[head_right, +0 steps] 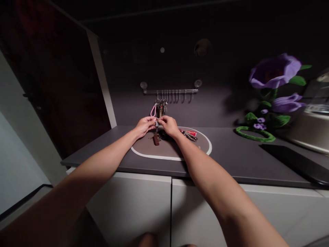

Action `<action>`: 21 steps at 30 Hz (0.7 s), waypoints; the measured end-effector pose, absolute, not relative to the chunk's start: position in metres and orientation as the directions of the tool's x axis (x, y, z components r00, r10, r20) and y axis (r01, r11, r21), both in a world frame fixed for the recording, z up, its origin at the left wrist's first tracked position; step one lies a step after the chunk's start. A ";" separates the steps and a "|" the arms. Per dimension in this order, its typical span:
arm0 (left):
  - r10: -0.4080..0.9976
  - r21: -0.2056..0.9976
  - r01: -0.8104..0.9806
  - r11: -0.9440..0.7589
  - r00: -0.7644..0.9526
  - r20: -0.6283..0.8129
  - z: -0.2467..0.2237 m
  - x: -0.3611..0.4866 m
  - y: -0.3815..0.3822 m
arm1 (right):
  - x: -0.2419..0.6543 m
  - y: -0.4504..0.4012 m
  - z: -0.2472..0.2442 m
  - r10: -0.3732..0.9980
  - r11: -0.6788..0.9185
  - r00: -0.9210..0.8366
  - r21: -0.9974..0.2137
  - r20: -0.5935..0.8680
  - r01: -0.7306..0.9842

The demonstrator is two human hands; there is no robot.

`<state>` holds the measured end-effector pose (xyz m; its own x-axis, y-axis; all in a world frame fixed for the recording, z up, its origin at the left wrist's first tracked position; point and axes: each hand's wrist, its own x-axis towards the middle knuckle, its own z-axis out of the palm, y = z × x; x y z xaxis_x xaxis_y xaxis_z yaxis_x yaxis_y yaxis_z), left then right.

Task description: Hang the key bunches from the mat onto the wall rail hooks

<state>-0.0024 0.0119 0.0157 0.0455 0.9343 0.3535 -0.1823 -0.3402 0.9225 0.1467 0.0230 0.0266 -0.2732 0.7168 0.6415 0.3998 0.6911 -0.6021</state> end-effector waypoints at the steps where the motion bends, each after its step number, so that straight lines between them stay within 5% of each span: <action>1: 0.934 0.923 -0.173 -0.344 0.041 0.356 0.015 -0.002 0.012 | 0.147 0.023 0.026 0.716 0.692 -0.270 -0.601 0.644 0.401; 8: 0.918 0.919 -0.040 -0.392 0.041 0.394 0.010 0.006 0.013 | 0.154 0.028 0.027 0.727 0.678 -0.190 -0.647 0.660 0.348; 15: 0.895 0.874 0.220 -0.434 -0.008 0.446 0.003 0.010 0.016 | 0.153 0.029 0.034 0.844 0.535 -0.005 -0.842 0.536 0.074; 21: 0.847 0.782 0.370 -0.501 0.027 0.531 -0.003 0.009 0.022 | 0.150 0.036 0.062 0.864 0.498 0.103 -0.867 0.494 -0.017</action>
